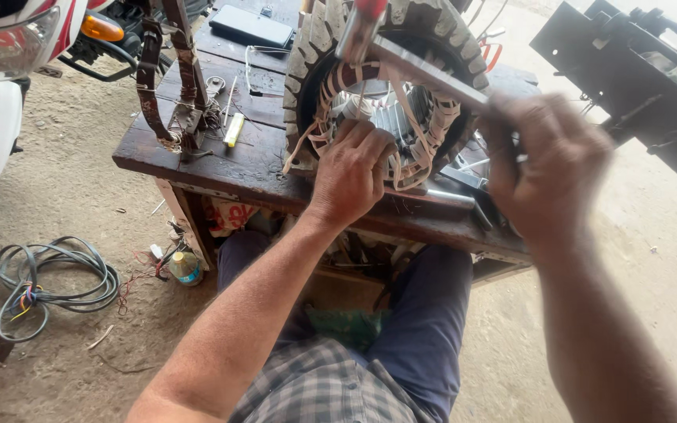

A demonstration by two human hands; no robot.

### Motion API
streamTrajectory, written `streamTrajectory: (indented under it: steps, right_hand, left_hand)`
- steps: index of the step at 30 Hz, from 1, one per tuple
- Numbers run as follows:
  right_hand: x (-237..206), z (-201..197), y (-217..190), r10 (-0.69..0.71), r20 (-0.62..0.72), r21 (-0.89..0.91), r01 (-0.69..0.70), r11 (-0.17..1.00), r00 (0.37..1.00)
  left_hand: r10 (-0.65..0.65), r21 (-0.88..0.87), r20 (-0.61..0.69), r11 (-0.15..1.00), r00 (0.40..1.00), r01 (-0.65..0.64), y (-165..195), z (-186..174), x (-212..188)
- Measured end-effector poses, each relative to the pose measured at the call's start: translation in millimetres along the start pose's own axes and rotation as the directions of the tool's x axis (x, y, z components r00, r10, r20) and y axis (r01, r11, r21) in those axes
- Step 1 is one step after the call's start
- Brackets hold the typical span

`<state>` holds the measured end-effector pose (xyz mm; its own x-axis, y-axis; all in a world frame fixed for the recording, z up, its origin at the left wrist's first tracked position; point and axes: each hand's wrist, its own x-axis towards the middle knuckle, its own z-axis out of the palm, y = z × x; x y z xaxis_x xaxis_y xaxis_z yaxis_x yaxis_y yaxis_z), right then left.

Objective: The person sits at a workbench and laces white plastic straps around the copper windings of a motor stator, tightening each strap by hand and tapping the windings with a hammer to seat them, working around the stator one strap at a time.

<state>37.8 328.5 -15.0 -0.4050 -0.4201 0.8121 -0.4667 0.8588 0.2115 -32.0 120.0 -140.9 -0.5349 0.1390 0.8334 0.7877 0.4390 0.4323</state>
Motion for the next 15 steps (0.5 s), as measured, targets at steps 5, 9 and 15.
streamTrajectory:
  steps: [5, 9, 15]
  right_hand:
    - [-48, 28, -15, 0.152, 0.106, 0.009, -0.154, 0.988, 0.983]
    - [-91, 34, -49, 0.321, 0.098, 0.257, -0.335, 0.906, 0.942]
    - [-152, 50, -100, 0.760, 0.319, 0.473, -0.790, 0.391, 0.567]
  left_hand:
    - [0.026, -0.004, -0.010, 1.000, 1.000, -0.026, -2, 3, -2]
    - [0.051, 0.039, 0.031, 0.998, 0.998, -0.052, -3, 0, -3]
    - [0.295, 0.001, 0.181, 0.954, 0.938, -0.300, -4, -28, 50]
